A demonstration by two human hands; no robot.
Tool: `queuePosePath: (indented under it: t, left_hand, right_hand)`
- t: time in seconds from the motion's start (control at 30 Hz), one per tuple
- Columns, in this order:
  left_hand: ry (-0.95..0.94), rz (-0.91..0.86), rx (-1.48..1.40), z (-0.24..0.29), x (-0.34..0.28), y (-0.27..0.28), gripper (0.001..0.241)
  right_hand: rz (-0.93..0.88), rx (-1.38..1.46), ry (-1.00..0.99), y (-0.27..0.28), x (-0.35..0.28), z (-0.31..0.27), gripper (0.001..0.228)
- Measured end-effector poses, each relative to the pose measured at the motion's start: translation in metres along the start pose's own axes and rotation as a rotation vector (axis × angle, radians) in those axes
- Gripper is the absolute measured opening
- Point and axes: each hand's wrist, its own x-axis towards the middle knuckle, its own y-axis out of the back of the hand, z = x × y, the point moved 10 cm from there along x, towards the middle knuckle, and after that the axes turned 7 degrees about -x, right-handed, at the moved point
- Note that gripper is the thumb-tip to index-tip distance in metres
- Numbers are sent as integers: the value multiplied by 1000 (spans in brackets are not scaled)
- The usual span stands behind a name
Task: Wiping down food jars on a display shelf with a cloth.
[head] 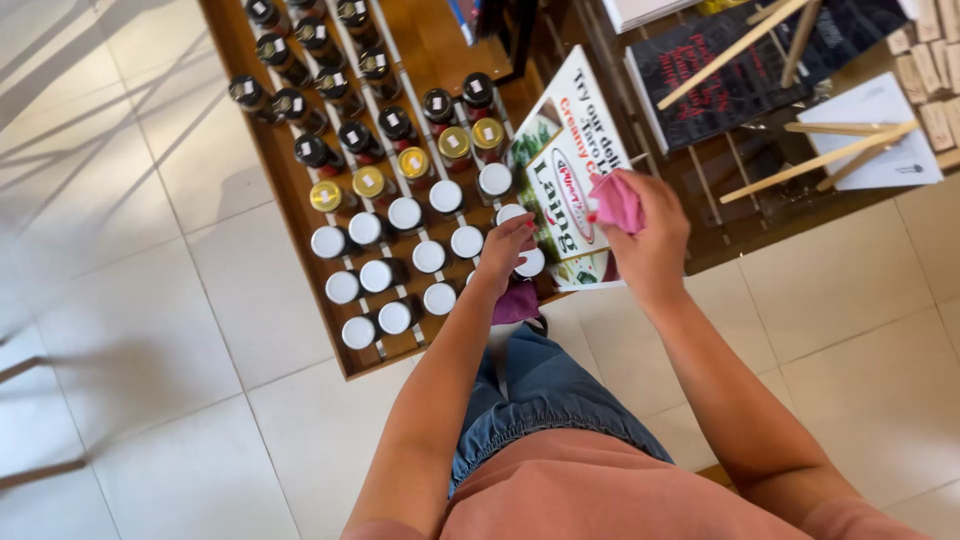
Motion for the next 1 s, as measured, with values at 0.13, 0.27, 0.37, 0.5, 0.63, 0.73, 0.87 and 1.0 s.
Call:
queuePosePath:
  t: [0.13,0.27,0.37,0.5,0.63,0.73,0.87,1.0]
  left_hand:
    - [8,84,-28,-20,-19,50,40]
    - [36,117,0,-33,-38,88,35]
    - [53,109,24,-35,-42,119,34]
    - [82,63,59,-44,-40,163,33]
    - [86,24,171,-48,-47,209,31]
    - [92,-40,132,-39,-74,236,30]
    - [94,-65,274,0,-102,250,30]
    - [-10,-170,268,-44,-71,279,29]
  right_hand:
    - [-216,211,-151,-93,-53,48,57]
    - [-555,813,-813,-204,-156,100,41]
    - [-633,840,-1036,-241,-207,95,40]
    - [-501,660,-997,-296,-267,142,32]
    - [-299,627,-1112,-310,-288,132,39]
    - [-204,223,-1159,-310,-328,147,37]
    - [-7,-395,-679,-300,-315,135,40]
    - [-104,-534,-699,-314,-310,120,45]
